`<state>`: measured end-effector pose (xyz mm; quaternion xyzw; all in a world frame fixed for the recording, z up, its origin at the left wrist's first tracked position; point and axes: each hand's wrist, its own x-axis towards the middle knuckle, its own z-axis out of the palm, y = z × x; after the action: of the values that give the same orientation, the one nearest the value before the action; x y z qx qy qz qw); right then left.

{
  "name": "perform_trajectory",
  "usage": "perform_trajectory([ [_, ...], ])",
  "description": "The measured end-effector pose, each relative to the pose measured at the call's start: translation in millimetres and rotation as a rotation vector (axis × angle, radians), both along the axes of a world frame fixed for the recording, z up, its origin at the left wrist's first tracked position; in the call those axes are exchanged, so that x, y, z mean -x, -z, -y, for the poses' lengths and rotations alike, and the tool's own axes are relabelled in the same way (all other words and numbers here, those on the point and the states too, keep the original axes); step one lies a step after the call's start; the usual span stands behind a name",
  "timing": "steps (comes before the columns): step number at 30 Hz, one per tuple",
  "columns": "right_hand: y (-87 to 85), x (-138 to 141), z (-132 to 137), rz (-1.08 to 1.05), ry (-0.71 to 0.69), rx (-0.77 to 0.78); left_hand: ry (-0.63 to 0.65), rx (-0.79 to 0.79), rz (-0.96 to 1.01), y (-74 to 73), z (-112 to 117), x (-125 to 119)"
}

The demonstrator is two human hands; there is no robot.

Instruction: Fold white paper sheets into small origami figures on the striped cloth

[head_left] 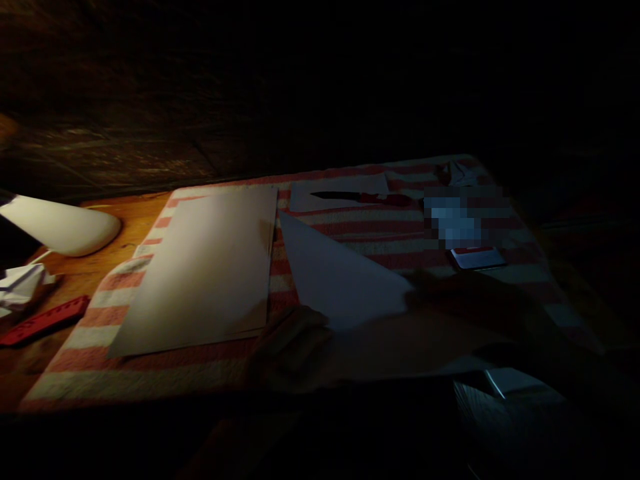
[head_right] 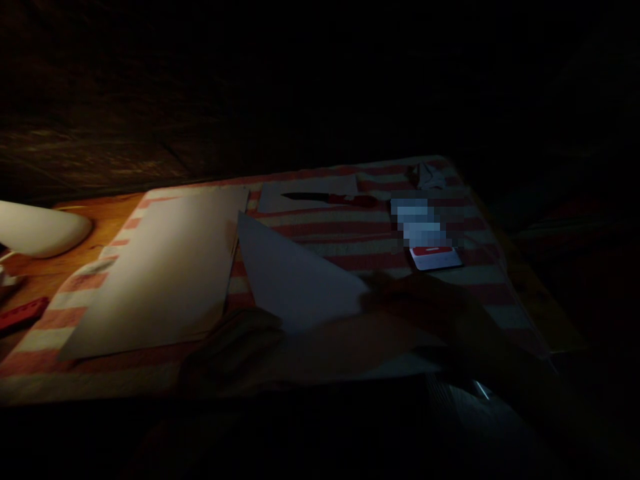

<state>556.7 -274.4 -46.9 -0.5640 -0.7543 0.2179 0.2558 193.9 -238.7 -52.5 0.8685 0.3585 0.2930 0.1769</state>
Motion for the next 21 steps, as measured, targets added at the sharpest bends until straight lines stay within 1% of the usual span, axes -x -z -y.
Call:
perform_trajectory([
  [3, -10.9, 4, 4, 0.029, -0.084, -0.011, -0.069, 0.049, 0.026, -1.6, 2, -2],
  [6, -16.6, 8, 4, 0.076, -0.116, -0.102, -0.129, 0.052, 0.03, -10.3, 1, -7],
  [7, -17.8, 10, 3, 0.092, -0.104, -0.139, -0.147, 0.029, 0.018, -13.6, 0, -10],
  [10, -21.7, 18, -1, 0.165, -0.09, -0.176, -0.214, -0.03, -0.03, -20.0, -3, -17],
  [12, -24.1, 22, -2, 0.192, -0.068, -0.185, -0.253, -0.049, -0.052, -20.6, -6, -19],
  [14, -25.9, 27, -2, 0.191, -0.011, -0.174, -0.278, -0.065, -0.081, -19.9, -9, -18],
  [16, -26.2, 30, -2, 0.185, 0.033, -0.161, -0.293, -0.069, -0.145, -19.8, -11, -16],
  [18, -24.7, 31, -1, 0.189, 0.044, -0.152, -0.289, -0.06, -0.203, -20.6, -11, -14],
  [21, -20.1, 31, 0, 0.169, 0.087, -0.168, -0.293, -0.035, -0.196, -21.8, -10, -12],
])
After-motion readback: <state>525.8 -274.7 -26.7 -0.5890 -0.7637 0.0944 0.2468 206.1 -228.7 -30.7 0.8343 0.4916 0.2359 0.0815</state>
